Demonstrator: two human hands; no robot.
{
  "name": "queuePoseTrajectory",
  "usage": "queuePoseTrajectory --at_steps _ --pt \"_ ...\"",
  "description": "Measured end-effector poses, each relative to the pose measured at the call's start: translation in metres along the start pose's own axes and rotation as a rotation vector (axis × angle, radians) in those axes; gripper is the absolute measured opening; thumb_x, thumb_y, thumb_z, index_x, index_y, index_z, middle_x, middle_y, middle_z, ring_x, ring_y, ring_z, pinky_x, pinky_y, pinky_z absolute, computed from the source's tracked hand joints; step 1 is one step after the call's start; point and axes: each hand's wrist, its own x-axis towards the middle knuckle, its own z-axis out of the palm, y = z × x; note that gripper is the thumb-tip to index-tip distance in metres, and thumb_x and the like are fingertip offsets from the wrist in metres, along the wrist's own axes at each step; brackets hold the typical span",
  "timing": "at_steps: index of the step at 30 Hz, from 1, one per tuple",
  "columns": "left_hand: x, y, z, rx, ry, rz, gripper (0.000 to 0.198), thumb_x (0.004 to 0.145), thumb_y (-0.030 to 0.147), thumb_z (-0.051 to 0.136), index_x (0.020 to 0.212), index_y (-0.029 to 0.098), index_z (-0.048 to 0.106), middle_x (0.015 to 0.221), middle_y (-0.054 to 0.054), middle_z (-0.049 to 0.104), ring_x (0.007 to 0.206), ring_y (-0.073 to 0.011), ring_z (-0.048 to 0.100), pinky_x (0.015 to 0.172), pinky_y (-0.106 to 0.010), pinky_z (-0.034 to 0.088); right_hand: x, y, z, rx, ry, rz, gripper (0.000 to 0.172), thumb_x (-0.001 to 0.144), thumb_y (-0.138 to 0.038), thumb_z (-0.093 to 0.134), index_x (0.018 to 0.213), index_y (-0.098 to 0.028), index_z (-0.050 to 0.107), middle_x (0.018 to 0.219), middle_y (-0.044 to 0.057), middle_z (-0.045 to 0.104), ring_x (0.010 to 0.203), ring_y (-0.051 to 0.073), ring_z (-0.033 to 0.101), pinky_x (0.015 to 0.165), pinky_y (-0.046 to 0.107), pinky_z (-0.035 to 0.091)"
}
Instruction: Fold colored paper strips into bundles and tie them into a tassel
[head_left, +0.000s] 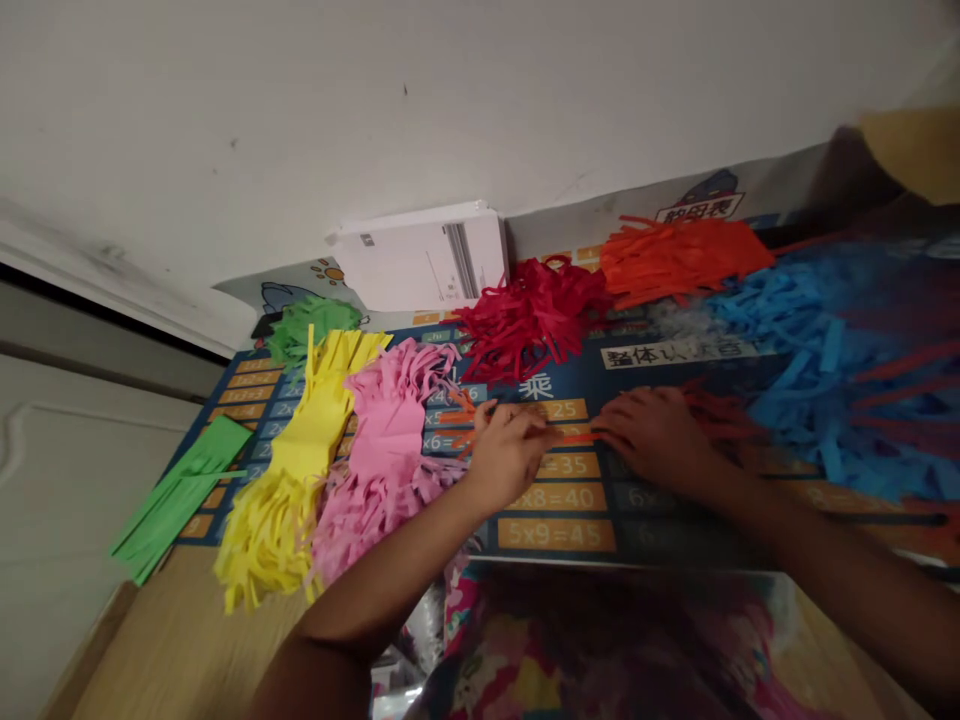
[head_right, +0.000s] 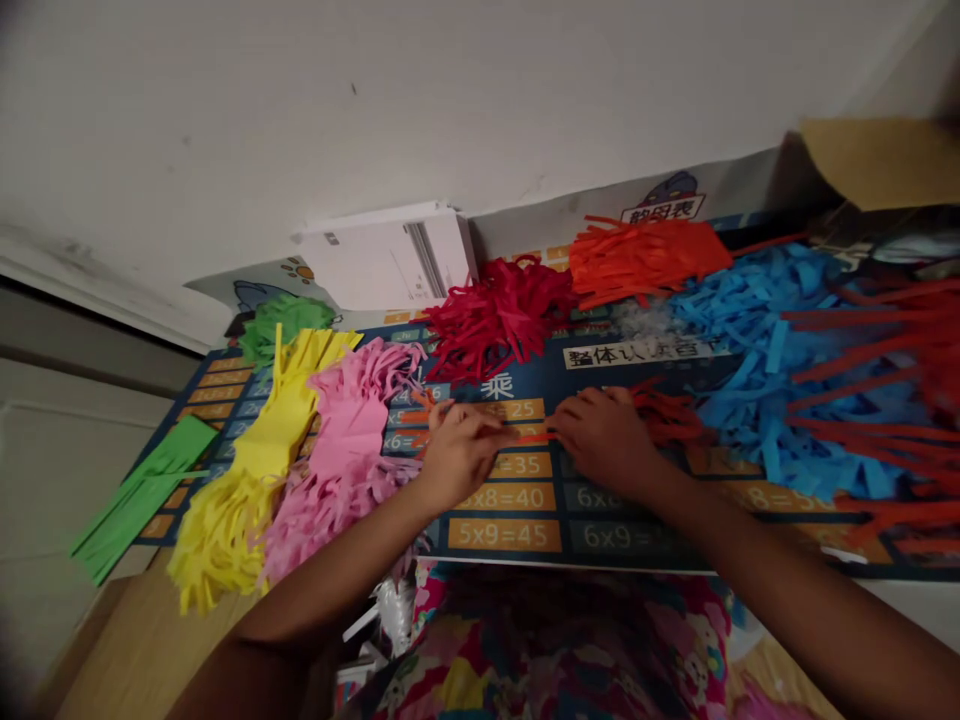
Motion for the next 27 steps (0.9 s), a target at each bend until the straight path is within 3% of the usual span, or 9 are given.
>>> queuePoseTrajectory --at_steps 3,5,9,12,15,18,20,23,27 --pt "-0.004 0.002 0.0 0.098 0.024 0.149 0.019 0.093 0.023 0.062 0.099 0.035 0.075 0.105 0.002 0.074 0.108 -0.0223 0.056 0.11 -0.054 0.02 0.005 -0.009 -0.001 -0.086 0.044 -0.249 0.02 0.095 -0.013 0.056 0.101 -0.024 0.071 0.097 0.002 0.074 0.095 0.021 0.056 0.085 0.04 0.026" --pt "-0.004 0.005 -0.001 0.13 0.028 0.192 0.016 0.093 0.026 0.062 0.102 0.031 0.075 0.108 0.0 0.073 0.11 -0.0233 0.056 0.11 -0.055 0.021 0.011 -0.015 -0.002 -0.108 0.0 -0.299 0.021 0.097 -0.011 0.053 0.095 -0.02 0.071 0.092 0.004 0.073 0.09 0.02 0.056 0.084 0.04 0.027" --pt "0.004 0.013 -0.001 0.153 0.02 0.229 0.016 0.095 0.031 0.061 0.105 0.024 0.072 0.103 -0.002 0.074 0.106 -0.0228 0.059 0.113 -0.056 0.024 0.02 -0.027 -0.008 -0.115 -0.091 -0.222 0.03 0.099 -0.011 0.044 0.087 -0.017 0.071 0.086 0.007 0.071 0.088 0.02 0.057 0.084 0.039 0.03" --pt "0.009 0.02 -0.004 0.227 0.053 0.226 0.011 0.096 0.022 0.059 0.093 0.021 0.07 0.085 0.001 0.072 0.095 -0.0193 0.062 0.115 -0.055 0.025 0.02 -0.04 -0.013 -0.124 -0.062 -0.129 0.028 0.098 -0.017 0.048 0.082 -0.017 0.07 0.085 0.007 0.071 0.087 0.02 0.059 0.083 0.038 0.033" --pt "0.003 0.031 -0.021 0.252 0.143 0.315 0.016 0.098 0.017 0.055 0.092 0.021 0.069 0.085 0.001 0.072 0.094 -0.0177 0.064 0.116 -0.052 0.027 0.007 -0.056 -0.026 -0.073 -0.008 0.002 0.023 0.095 -0.019 0.053 0.08 -0.018 0.071 0.084 0.006 0.072 0.083 0.02 0.061 0.078 0.036 0.037" --pt "-0.014 0.049 -0.052 0.222 0.229 0.453 0.019 0.101 0.018 0.05 0.101 0.021 0.069 0.097 -0.001 0.075 0.1 -0.0184 0.065 0.117 -0.048 0.027 -0.013 -0.07 -0.049 0.416 -0.005 0.144 0.025 0.096 -0.031 0.054 0.084 -0.02 0.073 0.085 0.004 0.072 0.08 0.019 0.063 0.072 0.031 0.042" --pt "-0.023 0.061 -0.073 0.208 0.266 0.521 0.021 0.101 0.017 0.048 0.104 0.02 0.069 0.1 -0.001 0.075 0.1 -0.0178 0.066 0.117 -0.045 0.028 -0.023 -0.076 -0.063 0.879 -0.141 0.258 0.032 0.093 -0.045 0.057 0.08 -0.02 0.073 0.076 0.002 0.068 0.066 0.016 0.059 0.06 0.028 0.04" --pt "-0.03 0.076 -0.088 0.144 0.336 0.561 0.022 0.101 0.015 0.046 0.105 0.02 0.068 0.097 0.0 0.077 0.098 -0.0162 0.068 0.119 -0.044 0.025 -0.032 -0.087 -0.072 1.375 -0.305 0.513 0.036 0.073 -0.054 0.076 0.07 -0.019 0.07 0.056 -0.003 0.057 0.046 0.009 0.041 0.046 0.024 0.029" --pt "-0.04 0.086 -0.076 -0.048 0.41 0.388 0.016 0.099 0.02 0.053 0.105 0.023 0.067 0.091 0.001 0.078 0.087 -0.0148 0.07 0.117 -0.048 0.029 -0.039 -0.11 -0.057 1.715 -0.059 0.681 0.031 0.055 -0.042 0.09 0.062 -0.021 0.069 0.063 -0.002 0.06 0.055 0.011 0.049 0.051 0.023 0.037"
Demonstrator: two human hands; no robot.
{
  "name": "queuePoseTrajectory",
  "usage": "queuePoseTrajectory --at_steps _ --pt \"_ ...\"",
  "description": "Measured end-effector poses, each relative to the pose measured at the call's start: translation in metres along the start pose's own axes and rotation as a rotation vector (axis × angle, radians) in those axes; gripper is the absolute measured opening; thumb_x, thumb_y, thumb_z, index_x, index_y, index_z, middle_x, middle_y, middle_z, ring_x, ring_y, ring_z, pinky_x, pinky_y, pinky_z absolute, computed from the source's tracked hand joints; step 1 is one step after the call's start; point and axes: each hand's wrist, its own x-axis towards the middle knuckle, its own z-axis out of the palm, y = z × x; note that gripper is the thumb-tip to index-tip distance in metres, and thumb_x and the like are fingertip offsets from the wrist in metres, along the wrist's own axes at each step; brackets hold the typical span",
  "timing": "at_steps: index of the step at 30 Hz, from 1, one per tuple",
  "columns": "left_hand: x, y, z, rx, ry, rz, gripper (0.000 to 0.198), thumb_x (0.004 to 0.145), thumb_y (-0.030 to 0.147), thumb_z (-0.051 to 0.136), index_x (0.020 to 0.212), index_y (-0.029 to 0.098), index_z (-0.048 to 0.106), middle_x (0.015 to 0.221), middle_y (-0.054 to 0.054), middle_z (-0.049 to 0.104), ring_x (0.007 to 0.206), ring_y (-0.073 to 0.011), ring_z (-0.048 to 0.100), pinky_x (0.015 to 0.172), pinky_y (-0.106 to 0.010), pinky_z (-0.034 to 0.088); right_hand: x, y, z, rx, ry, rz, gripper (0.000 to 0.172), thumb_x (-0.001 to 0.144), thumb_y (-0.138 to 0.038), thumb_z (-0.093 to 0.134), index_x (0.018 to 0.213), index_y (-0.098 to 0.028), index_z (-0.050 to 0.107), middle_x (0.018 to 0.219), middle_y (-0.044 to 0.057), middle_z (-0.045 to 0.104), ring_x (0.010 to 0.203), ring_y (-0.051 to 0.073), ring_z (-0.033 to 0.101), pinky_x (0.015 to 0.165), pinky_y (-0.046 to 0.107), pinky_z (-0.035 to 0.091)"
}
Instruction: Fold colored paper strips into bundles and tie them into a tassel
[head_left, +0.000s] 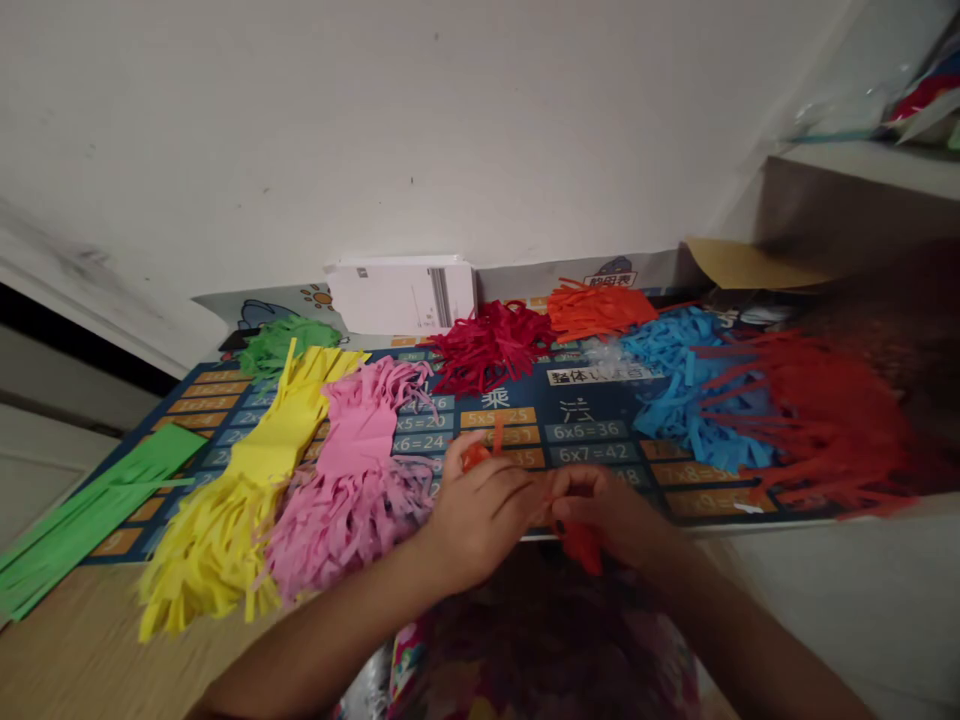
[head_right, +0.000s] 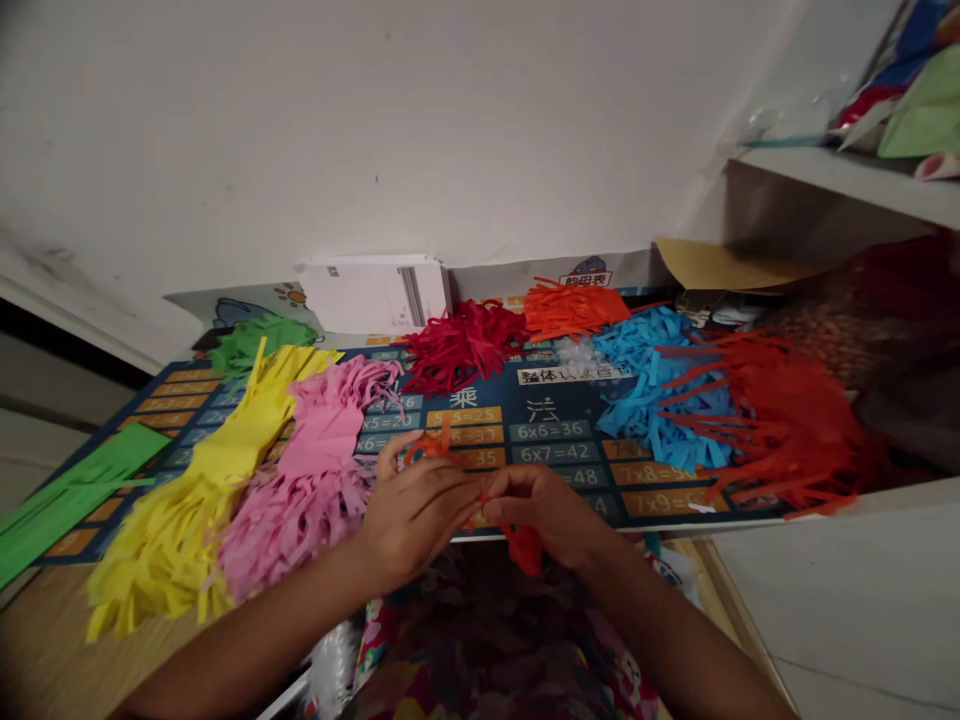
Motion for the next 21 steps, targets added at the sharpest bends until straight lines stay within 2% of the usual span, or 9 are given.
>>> queuePoseTrajectory --at_steps 4,8,11,14,17,21 --pt "-0.014 0.013 0.016 -0.182 0.083 -0.321 0.012 0.098 0.022 0.056 0.096 0.023 0.068 0.088 -0.001 0.077 0.08 -0.0145 0.07 0.103 -0.044 0.045 -0.003 0.03 0.015 0.127 0.191 -0.163 0.028 0.056 -0.04 0.089 0.056 -0.023 0.068 0.067 0.0 0.061 0.061 0.014 0.053 0.057 0.026 0.045" --pt "-0.018 0.018 0.024 -0.338 0.121 -0.48 0.012 0.095 0.023 0.061 0.09 0.022 0.072 0.085 -0.003 0.074 0.082 -0.0155 0.068 0.086 -0.036 0.054 -0.001 0.049 0.021 0.199 0.328 -0.167 0.028 0.054 -0.036 0.09 0.061 -0.023 0.066 0.067 -0.001 0.061 0.06 0.014 0.054 0.055 0.026 0.045" --pt "-0.019 0.019 0.025 -0.42 0.113 -0.543 0.014 0.095 0.024 0.061 0.093 0.021 0.075 0.087 -0.005 0.073 0.084 -0.0155 0.068 0.078 -0.031 0.056 0.002 0.053 0.022 0.258 0.347 -0.151 0.03 0.054 -0.033 0.09 0.069 -0.025 0.066 0.066 -0.002 0.061 0.057 0.013 0.052 0.052 0.024 0.043" --pt "-0.022 0.019 0.026 -0.491 0.103 -0.556 0.016 0.095 0.024 0.06 0.099 0.019 0.075 0.091 -0.006 0.074 0.086 -0.0152 0.068 0.08 -0.03 0.057 0.004 0.051 0.023 0.27 0.381 -0.197 0.028 0.055 -0.029 0.09 0.073 -0.026 0.069 0.071 -0.003 0.061 0.059 0.012 0.052 0.053 0.024 0.042" --pt "-0.026 0.019 0.03 -0.532 0.097 -0.551 0.012 0.093 0.025 0.066 0.096 0.02 0.076 0.087 -0.005 0.075 0.085 -0.0146 0.069 0.082 -0.029 0.058 0.005 0.049 0.024 0.232 0.406 -0.341 0.02 0.057 -0.023 0.088 0.065 -0.027 0.07 0.074 -0.002 0.06 0.066 0.013 0.055 0.06 0.025 0.044" --pt "-0.029 0.018 0.04 -0.597 0.099 -0.619 0.012 0.093 0.021 0.065 0.086 0.019 0.075 0.082 -0.003 0.075 0.08 -0.0122 0.069 0.075 -0.023 0.057 0.008 0.052 0.025 0.146 0.407 -0.503 0.016 0.06 -0.018 0.084 0.061 -0.029 0.072 0.074 -0.002 0.058 0.071 0.013 0.055 0.066 0.026 0.045"
